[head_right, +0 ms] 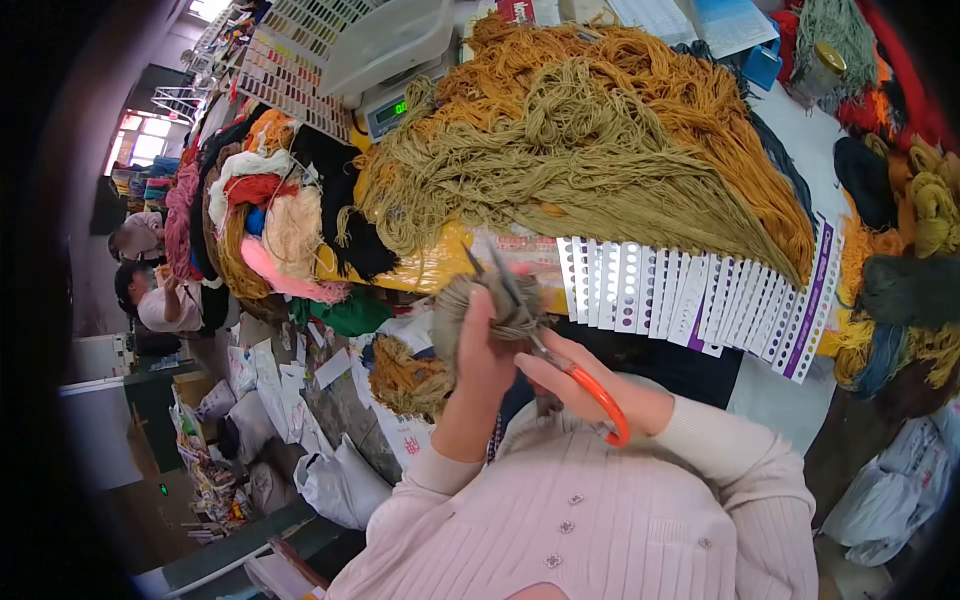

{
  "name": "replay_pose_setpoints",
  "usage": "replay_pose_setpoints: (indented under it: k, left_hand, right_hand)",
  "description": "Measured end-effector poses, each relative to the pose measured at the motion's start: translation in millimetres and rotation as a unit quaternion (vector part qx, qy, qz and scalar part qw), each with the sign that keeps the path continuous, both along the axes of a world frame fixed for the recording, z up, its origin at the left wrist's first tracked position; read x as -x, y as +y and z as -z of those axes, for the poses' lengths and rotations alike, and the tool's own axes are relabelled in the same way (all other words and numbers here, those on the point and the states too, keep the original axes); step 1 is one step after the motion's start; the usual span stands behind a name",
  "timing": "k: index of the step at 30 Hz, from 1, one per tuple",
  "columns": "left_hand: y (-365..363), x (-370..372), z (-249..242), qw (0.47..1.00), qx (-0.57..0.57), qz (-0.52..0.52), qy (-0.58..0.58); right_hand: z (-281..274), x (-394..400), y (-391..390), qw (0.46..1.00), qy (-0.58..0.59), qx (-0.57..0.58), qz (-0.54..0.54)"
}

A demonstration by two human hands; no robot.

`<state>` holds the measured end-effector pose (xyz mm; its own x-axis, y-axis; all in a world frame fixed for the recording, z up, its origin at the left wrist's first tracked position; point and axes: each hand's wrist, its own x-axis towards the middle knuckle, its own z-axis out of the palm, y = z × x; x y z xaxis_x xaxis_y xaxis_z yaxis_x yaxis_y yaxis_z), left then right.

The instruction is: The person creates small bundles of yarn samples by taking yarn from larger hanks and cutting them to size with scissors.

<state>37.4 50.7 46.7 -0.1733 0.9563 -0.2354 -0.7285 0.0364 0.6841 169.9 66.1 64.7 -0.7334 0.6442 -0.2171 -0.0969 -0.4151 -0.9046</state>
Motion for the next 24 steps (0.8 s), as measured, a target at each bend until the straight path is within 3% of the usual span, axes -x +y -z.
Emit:
replay_pose_setpoints:
  k: [2,6,10,15,17,24]
  left_hand:
    - [-1.6,3.2,-8.8,1.000,0.005,0.017,0.011]
    - [0.4,31.0,-9.3,0.991,-0.005,0.066,0.113]
    - [0.4,17.1,-0.1,0.996,-0.013,0.052,0.074]
    - [-1.4,19.5,-12.3,0.997,-0.017,0.037,0.060]
    - [-2.3,20.8,-12.1,1.000,-0.014,0.026,0.010]
    - [-8.7,3.8,-0.9,0.998,-0.018,0.019,-0.052]
  right_hand:
    - [7.2,8.0,3.5,0.999,-0.002,-0.005,-0.044]
    - [5.0,-7.8,2.6,0.988,-0.028,0.090,-0.122]
    - [13.3,-10.7,5.9,0.984,-0.005,0.134,-0.118]
    - [15.6,-6.3,9.6,0.989,-0.060,0.021,-0.133]
    - [22.6,-10.1,10.6,0.990,-0.024,-0.016,-0.141]
    - [9.6,-26.1,-7.6,0.969,0.005,0.177,-0.171]
